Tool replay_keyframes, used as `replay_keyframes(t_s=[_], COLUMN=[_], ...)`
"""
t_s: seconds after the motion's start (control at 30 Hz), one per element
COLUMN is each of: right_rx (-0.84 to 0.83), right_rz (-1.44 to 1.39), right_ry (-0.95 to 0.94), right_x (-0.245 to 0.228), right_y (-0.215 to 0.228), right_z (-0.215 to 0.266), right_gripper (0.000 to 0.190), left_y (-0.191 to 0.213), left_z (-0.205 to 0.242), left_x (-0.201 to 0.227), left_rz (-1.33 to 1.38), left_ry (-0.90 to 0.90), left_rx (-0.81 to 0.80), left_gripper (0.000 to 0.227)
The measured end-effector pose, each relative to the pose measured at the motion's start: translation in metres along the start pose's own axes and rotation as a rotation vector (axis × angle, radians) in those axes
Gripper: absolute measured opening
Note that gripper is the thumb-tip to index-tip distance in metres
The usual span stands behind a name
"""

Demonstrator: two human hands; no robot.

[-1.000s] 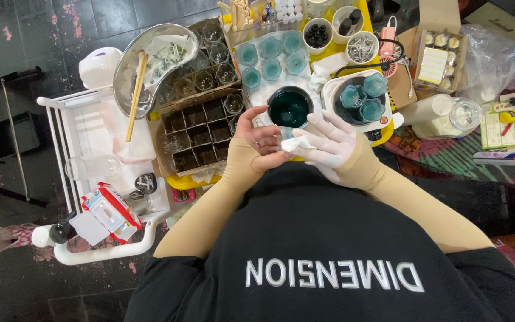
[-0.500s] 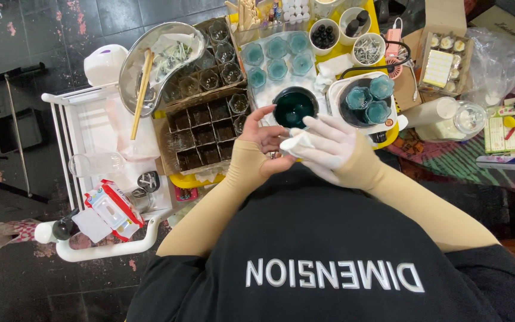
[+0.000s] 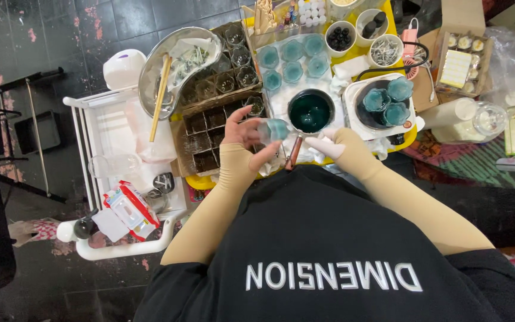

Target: Wiping and inspecting small glass containers at a workshop bench.

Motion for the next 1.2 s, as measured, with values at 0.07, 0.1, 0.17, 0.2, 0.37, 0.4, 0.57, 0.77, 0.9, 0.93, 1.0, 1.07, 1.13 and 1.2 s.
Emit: replay_keyframes(t_s=[0.07,0.1,0.17,0.2,0.37,0.4,0.57,0.77,0.9,0.93,1.0,1.07,1.13,1.2], right_rx=[0.008,0.01,0.054,0.091,0.291,0.339,0.444,0.485,0.561,0.566,0.559,0.555,0.546,0.523], right_rz=[-0.015,-0.027,-0.03,-0.03,0.043,0.015,-0.225,-0.115,-0.322,-0.322,-0.172,-0.292,-0.413,-0.548], right_ry=[-0.012,-0.024,-0.01,0.008,0.008,0.008,0.086,-0.098,0.126,0.122,0.111,0.106,0.097,0.047], right_x=[0.001,0.003,-0.005,-0.01,-0.012,-0.013,0.003,0.018,0.009,0.01,0.007,0.021,0.027,0.028], right_y=[-0.01,-0.014,-0.021,-0.022,-0.032,-0.033,-0.041,-0.036,-0.03,-0.027,-0.017,-0.014,-0.013,-0.011], right_z=[0.0,0.0,-0.001,-0.001,0.001,0.002,0.007,0.02,0.03,0.034,0.038,0.043,0.048,0.049], right_gripper=[0.042,0.043,0.04,0.038,0.044,0.048,0.045,0.04,0.024,0.024,0.019,0.018,0.018,0.016], left_y=[0.009,0.013,0.015,0.014,-0.001,-0.003,-0.015,-0.026,-0.034,-0.034,-0.032,-0.027,-0.023,-0.019], left_z=[-0.008,-0.01,-0.024,-0.032,-0.074,-0.083,-0.11,-0.138,-0.137,-0.133,-0.129,-0.121,-0.106,-0.09], left_x=[0.002,0.006,0.0,-0.002,-0.02,-0.025,-0.047,-0.102,-0.089,-0.086,-0.079,-0.065,-0.049,-0.025], left_rz=[-0.132,-0.26,-0.405,-0.547,-0.845,-0.895,-1.004,-1.039,-1.142,-1.142,-1.205,-1.212,-1.218,-1.158], left_ry=[-0.069,-0.137,-0.174,-0.211,-0.258,-0.254,-0.262,-0.156,-0.149,-0.15,-0.139,-0.159,-0.172,-0.175], left_rx=[0.054,0.113,0.128,0.152,0.132,0.134,0.078,-0.027,-0.049,-0.056,-0.053,-0.028,-0.006,0.006], left_gripper=[0.084,0.081,0.082,0.082,0.086,0.088,0.096,0.103,0.104,0.104,0.103,0.103,0.104,0.091])
Point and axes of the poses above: each hand's wrist, its own z-axis away from the middle knuckle, its own y-axis out of the back of the hand, x = y × z, the point moved 9 cm from there along -z, towards the middle knuckle, and after that the axes turned 10 degrees about y, right-handed, at the moved point
